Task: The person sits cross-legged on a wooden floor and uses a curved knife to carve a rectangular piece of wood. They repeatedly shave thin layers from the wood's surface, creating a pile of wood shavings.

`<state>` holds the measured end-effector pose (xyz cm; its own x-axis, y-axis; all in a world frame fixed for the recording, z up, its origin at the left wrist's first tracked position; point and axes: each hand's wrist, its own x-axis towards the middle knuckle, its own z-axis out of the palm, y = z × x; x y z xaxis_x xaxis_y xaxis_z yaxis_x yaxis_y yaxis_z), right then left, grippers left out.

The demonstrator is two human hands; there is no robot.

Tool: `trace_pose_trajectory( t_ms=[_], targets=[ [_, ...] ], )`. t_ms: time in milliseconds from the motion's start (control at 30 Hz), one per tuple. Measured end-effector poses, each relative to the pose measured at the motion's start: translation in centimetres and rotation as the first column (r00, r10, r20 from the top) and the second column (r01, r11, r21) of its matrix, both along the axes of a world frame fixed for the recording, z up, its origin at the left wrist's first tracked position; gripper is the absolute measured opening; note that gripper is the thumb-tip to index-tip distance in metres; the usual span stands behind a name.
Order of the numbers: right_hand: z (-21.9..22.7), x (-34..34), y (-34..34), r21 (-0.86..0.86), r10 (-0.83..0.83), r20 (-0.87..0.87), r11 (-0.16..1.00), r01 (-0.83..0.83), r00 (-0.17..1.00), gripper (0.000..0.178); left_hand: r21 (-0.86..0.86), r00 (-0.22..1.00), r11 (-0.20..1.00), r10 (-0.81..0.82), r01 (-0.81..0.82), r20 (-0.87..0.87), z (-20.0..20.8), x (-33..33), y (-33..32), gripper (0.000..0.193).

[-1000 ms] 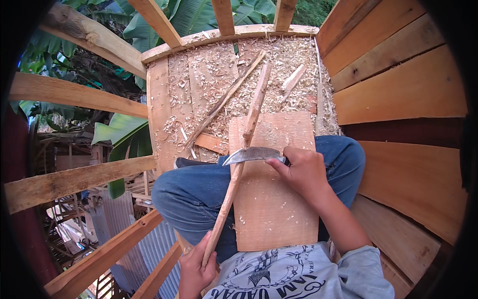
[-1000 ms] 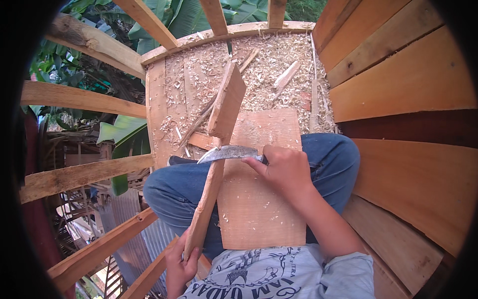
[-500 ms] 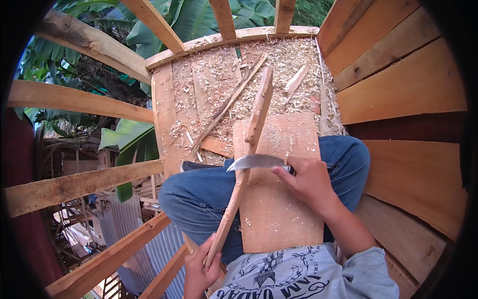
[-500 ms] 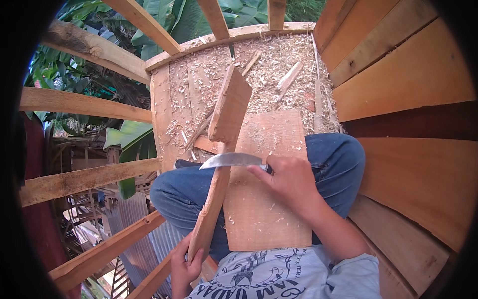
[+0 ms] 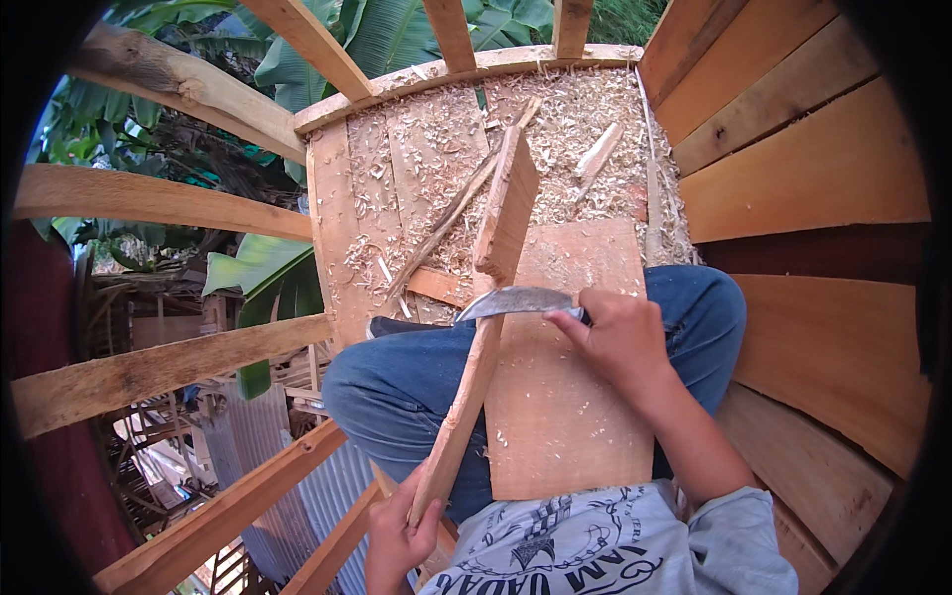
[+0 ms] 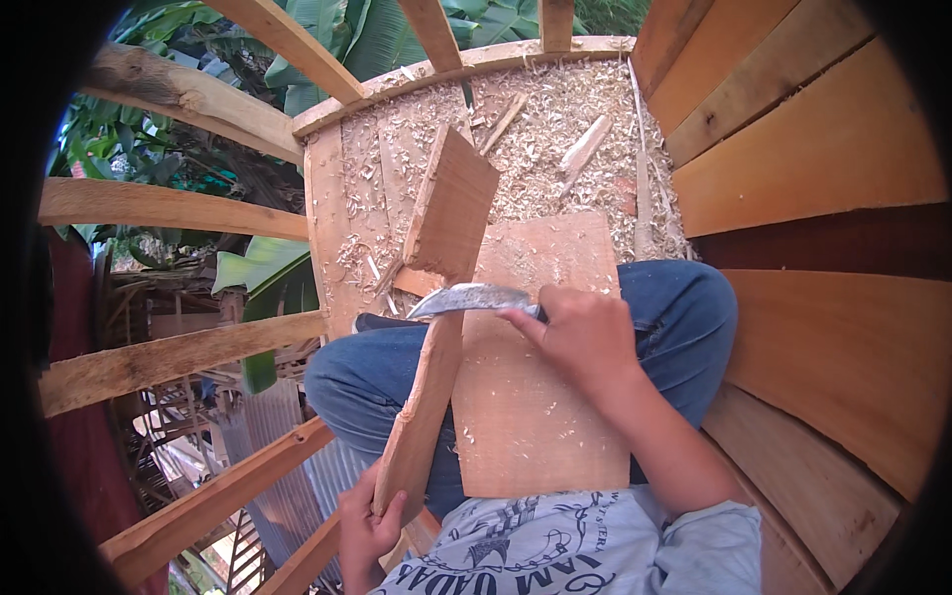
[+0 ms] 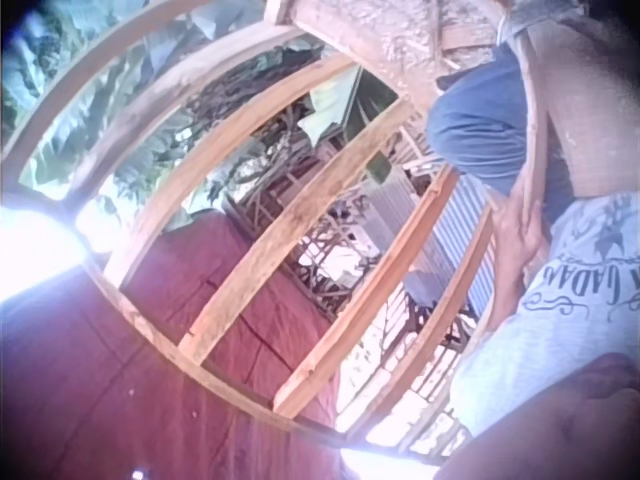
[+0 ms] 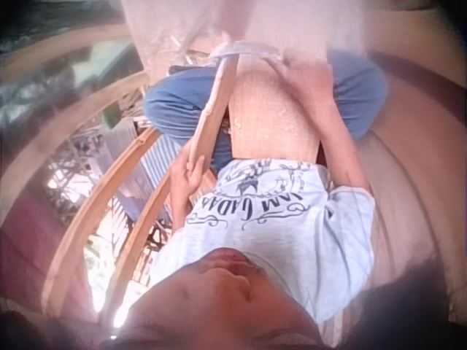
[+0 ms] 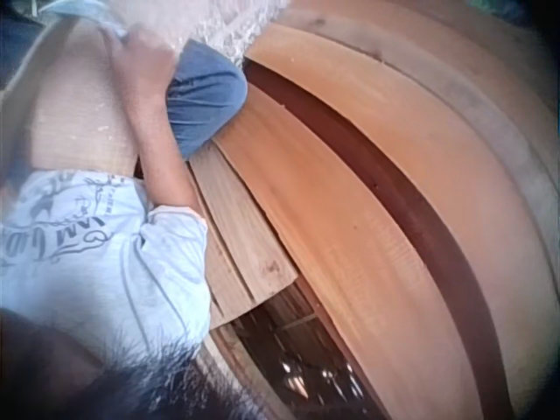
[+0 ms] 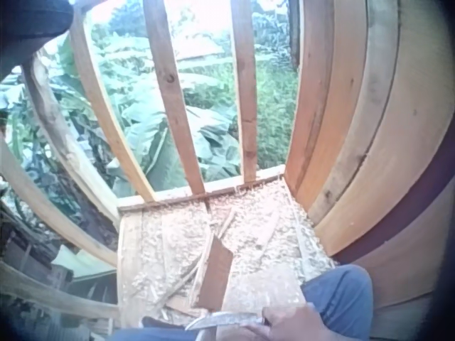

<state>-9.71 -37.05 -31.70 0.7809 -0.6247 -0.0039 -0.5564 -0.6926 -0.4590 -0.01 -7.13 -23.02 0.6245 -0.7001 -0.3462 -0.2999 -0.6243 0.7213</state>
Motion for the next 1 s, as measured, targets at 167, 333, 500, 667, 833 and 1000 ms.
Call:
trace_pose_trajectory(
  t_ms=[167, 333, 500, 667, 833, 1000],
  targets=[
    [-0.5, 0.3, -1.6, -0.064, -0.004, -0.004, 0.998, 0.004, 1.000, 0.057, -0.031, 1.000, 0.999, 0.027, -0.027, 0.002, -0.1, -0.2, 0.0, 0.047],
    [-0.6, 0.6, -2.3, -0.085, -0.059, -0.010, 0.995, 0.058, 0.998, 0.057, -0.028, 0.999, 0.999, 0.036, -0.037, -0.010, -0.2, 0.0, 0.2, 0.047],
    [1.0, 0.2, -1.7, 0.092, -0.092, -0.078, 0.991, 0.099, 0.993, 0.056, -0.037, 0.999, 0.999, 0.026, -0.026, 0.018, -0.4, -0.3, 0.3, 0.046],
    [3.4, -0.8, 0.5, 0.297, -0.027, -0.057, 0.954, 0.042, 0.998, 0.058, -0.008, 0.999, 1.000, 0.028, -0.028, 0.028, -0.2, -0.6, -0.3, 0.046],
    [2.6, -0.6, 2.1, 0.254, 0.070, -0.066, 0.966, -0.051, 0.995, 0.058, 0.055, 0.999, 0.997, 0.045, -0.045, 0.005, 1.2, -1.2, -1.3, 0.046],
    [1.8, -0.1, 1.3, 0.143, 0.063, -0.084, 0.988, -0.051, 0.995, 0.058, 0.059, 0.997, 0.995, 0.082, -0.081, 0.001, 1.0, -1.8, -1.6, 0.047]
  ],
)
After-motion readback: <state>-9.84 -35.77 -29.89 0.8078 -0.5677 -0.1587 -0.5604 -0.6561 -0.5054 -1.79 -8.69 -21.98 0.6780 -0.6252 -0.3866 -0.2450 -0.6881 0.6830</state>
